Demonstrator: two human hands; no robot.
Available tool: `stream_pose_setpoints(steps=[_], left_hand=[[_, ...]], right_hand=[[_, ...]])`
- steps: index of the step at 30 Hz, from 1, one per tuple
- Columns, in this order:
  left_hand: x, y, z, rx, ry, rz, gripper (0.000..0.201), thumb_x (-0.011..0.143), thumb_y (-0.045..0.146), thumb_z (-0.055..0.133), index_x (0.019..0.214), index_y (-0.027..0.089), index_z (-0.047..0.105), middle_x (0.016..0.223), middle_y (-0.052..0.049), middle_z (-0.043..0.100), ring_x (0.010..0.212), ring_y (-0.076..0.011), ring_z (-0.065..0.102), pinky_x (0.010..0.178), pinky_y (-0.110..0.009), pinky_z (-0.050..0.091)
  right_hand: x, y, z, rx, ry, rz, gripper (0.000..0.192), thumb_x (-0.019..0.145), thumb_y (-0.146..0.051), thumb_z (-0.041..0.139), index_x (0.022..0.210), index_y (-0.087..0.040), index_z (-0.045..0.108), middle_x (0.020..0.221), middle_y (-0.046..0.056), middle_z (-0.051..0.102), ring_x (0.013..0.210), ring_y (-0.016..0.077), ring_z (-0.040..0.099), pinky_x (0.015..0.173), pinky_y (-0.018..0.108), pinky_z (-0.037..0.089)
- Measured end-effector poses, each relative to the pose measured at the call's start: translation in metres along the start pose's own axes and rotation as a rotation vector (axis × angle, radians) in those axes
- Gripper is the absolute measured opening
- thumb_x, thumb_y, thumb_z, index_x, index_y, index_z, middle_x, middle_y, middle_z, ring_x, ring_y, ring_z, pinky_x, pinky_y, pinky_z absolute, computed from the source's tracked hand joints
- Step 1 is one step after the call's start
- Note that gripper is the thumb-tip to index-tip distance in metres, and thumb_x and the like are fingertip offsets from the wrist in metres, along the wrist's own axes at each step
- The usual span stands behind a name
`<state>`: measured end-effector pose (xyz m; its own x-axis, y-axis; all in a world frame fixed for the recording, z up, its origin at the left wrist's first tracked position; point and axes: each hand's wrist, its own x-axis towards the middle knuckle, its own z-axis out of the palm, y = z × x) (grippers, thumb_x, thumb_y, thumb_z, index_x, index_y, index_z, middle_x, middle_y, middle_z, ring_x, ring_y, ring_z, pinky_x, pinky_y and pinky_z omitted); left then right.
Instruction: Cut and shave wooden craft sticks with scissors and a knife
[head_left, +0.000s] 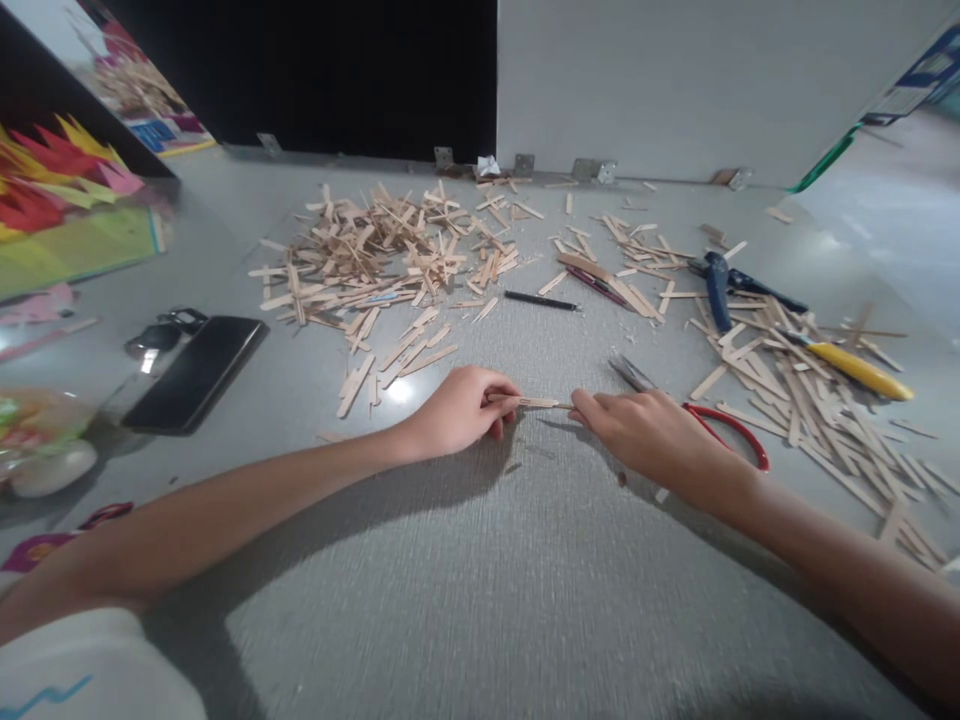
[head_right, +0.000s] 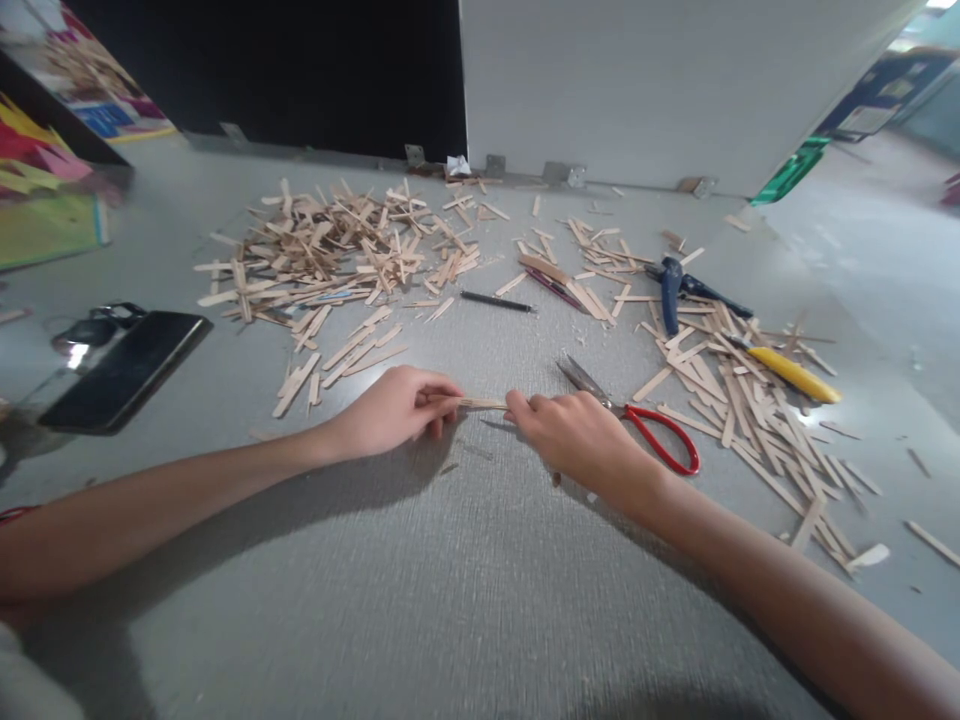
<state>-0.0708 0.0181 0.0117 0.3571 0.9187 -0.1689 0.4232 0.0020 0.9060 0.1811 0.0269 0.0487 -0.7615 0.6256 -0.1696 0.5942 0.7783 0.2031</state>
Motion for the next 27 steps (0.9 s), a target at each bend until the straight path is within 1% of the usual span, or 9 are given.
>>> stream_pose_setpoints(steps=[4, 6, 8, 11, 14, 17, 22, 24, 27], left_hand=[[0.000, 0.004, -0.001, -0.056, -0.046, -0.043, 0.024, 0.101, 0.025, 0.070, 0.079, 0.016, 0.076, 0.066, -0.004, 0.074, 0.045, -0.0112, 0.062, 0.043, -0.020, 0.044], [-0.001, 0.008, -0.003, -0.075, -0.070, -0.082, 0.025, 0.101, 0.025, 0.072, 0.077, 0.015, 0.075, 0.064, -0.004, 0.074, 0.041, -0.0099, 0.058, 0.040, -0.019, 0.042], [-0.001, 0.010, -0.004, -0.093, -0.091, -0.112, 0.025, 0.100, 0.027, 0.074, 0.079, 0.015, 0.076, 0.065, -0.005, 0.075, 0.039, -0.0092, 0.057, 0.039, -0.019, 0.042], [0.001, 0.010, -0.007, -0.135, -0.117, -0.136, 0.029, 0.098, 0.038, 0.079, 0.082, 0.014, 0.077, 0.068, -0.006, 0.077, 0.041, -0.0106, 0.061, 0.038, -0.019, 0.043], [0.004, 0.006, -0.007, -0.178, -0.146, -0.163, 0.036, 0.095, 0.047, 0.082, 0.081, 0.013, 0.078, 0.069, -0.007, 0.077, 0.043, -0.0118, 0.064, 0.038, -0.019, 0.045], [0.008, 0.001, -0.007, -0.207, -0.175, -0.172, 0.037, 0.095, 0.046, 0.082, 0.078, 0.014, 0.077, 0.067, -0.007, 0.076, 0.044, -0.0119, 0.064, 0.038, -0.019, 0.046], [0.009, -0.001, -0.008, -0.224, -0.184, -0.163, 0.034, 0.096, 0.042, 0.082, 0.077, 0.015, 0.077, 0.067, -0.006, 0.075, 0.047, -0.0129, 0.066, 0.038, -0.019, 0.046], [0.008, 0.000, -0.008, -0.222, -0.188, -0.156, 0.033, 0.097, 0.041, 0.081, 0.077, 0.014, 0.077, 0.066, -0.006, 0.075, 0.045, -0.0120, 0.065, 0.038, -0.019, 0.046], [0.008, 0.002, -0.008, -0.210, -0.179, -0.161, 0.033, 0.099, 0.037, 0.080, 0.075, 0.015, 0.076, 0.065, -0.005, 0.075, 0.043, -0.0108, 0.063, 0.036, -0.018, 0.045]], right_hand=[[0.000, 0.001, 0.001, -0.043, -0.026, -0.009, 0.033, 0.108, -0.006, 0.030, 0.107, -0.018, 0.061, 0.074, 0.006, 0.072, 0.058, 0.0187, 0.065, 0.052, 0.034, 0.017], [0.001, 0.001, 0.001, -0.032, -0.040, -0.011, 0.033, 0.107, -0.006, 0.031, 0.108, -0.017, 0.062, 0.075, 0.007, 0.073, 0.058, 0.0199, 0.065, 0.052, 0.034, 0.017], [0.001, 0.001, 0.002, -0.014, -0.050, -0.013, 0.033, 0.110, -0.010, 0.031, 0.109, -0.017, 0.063, 0.076, 0.008, 0.074, 0.058, 0.0209, 0.066, 0.052, 0.034, 0.017], [0.002, 0.001, 0.007, -0.002, -0.054, -0.013, 0.034, 0.114, -0.016, 0.030, 0.109, -0.016, 0.063, 0.075, 0.008, 0.074, 0.059, 0.0215, 0.066, 0.053, 0.034, 0.017], [0.003, 0.002, 0.011, 0.005, -0.038, -0.010, 0.034, 0.114, -0.017, 0.029, 0.109, -0.016, 0.062, 0.075, 0.008, 0.073, 0.058, 0.0203, 0.065, 0.053, 0.034, 0.016], [0.002, 0.003, 0.011, 0.026, -0.017, -0.002, 0.034, 0.114, -0.018, 0.028, 0.109, -0.017, 0.062, 0.074, 0.006, 0.072, 0.056, 0.0187, 0.063, 0.053, 0.033, 0.016], [0.002, 0.002, 0.004, 0.039, -0.092, 0.026, 0.029, 0.112, -0.014, 0.034, 0.109, -0.017, 0.062, 0.076, 0.008, 0.073, 0.059, 0.0198, 0.065, 0.055, 0.033, 0.018], [0.002, 0.002, 0.003, 0.059, -0.089, 0.042, 0.027, 0.114, -0.017, 0.036, 0.109, -0.016, 0.063, 0.077, 0.008, 0.074, 0.060, 0.0194, 0.065, 0.055, 0.032, 0.019], [0.004, 0.000, 0.002, 0.037, -0.092, 0.033, 0.030, 0.116, -0.022, 0.036, 0.111, -0.015, 0.065, 0.077, 0.008, 0.075, 0.060, 0.0201, 0.066, 0.054, 0.032, 0.018]])
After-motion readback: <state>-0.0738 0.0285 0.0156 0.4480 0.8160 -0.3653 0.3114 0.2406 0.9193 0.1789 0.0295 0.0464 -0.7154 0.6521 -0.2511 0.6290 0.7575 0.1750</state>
